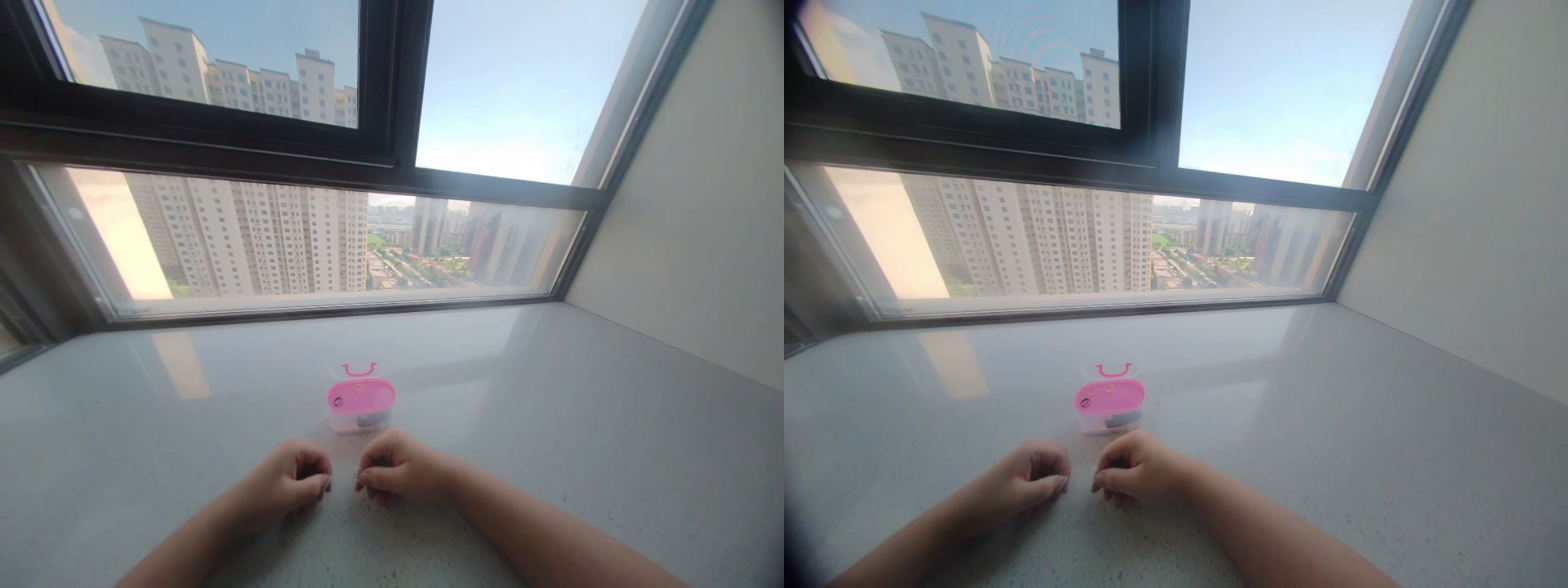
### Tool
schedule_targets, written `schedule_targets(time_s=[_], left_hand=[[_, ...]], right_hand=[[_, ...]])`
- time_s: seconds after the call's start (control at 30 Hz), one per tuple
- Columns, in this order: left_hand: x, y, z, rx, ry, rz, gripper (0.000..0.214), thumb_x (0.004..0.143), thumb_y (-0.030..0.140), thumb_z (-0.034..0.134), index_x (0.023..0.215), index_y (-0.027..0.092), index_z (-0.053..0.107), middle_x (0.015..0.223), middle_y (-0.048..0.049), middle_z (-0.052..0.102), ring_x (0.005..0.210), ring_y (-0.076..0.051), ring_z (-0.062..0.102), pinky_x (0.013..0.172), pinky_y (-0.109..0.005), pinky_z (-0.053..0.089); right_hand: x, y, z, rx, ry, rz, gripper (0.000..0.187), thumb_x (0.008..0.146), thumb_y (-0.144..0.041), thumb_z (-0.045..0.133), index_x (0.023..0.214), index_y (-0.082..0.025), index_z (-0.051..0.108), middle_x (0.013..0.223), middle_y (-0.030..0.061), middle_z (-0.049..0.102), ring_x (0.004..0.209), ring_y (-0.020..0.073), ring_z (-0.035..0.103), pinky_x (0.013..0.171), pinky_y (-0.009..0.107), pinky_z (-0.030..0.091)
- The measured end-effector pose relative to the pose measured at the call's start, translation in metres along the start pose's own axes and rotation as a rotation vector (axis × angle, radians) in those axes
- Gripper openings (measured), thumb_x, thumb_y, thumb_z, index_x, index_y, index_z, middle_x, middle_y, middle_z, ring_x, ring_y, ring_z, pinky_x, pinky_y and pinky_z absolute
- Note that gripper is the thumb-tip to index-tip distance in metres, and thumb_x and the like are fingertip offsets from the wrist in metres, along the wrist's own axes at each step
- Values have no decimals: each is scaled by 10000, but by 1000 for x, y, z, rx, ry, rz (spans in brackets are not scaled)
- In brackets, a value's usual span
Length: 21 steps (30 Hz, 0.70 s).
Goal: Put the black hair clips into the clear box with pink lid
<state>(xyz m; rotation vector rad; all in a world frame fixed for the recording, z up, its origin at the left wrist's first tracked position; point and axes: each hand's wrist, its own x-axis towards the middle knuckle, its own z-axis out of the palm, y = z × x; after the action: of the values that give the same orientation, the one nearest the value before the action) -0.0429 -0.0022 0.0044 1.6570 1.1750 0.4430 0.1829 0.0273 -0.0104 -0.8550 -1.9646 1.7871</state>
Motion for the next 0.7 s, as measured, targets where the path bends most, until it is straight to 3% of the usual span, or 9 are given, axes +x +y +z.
schedule_targets(time_s=[0.43, 0.7], left_hand=[[0, 7, -1, -59, 3, 10, 297, 715, 432, 579, 686, 137, 573, 505, 67, 415, 449, -89, 357, 433, -207, 271], [0, 6, 0, -129, 1, 4, 341, 717, 476, 617, 702, 137, 579, 496, 59, 477, 435, -82, 375, 424, -203, 276]], right_hand=[[0, 0, 1, -12, 17, 3, 263, 758, -362, 639, 799, -106, 680, 586, -12, 560, 476, 63, 504, 443, 165, 376], [-1, -3, 1, -15, 19, 8, 239, 761, -333, 632, 800, -103, 682, 581, -11, 557, 480, 67, 509, 437, 164, 383]])
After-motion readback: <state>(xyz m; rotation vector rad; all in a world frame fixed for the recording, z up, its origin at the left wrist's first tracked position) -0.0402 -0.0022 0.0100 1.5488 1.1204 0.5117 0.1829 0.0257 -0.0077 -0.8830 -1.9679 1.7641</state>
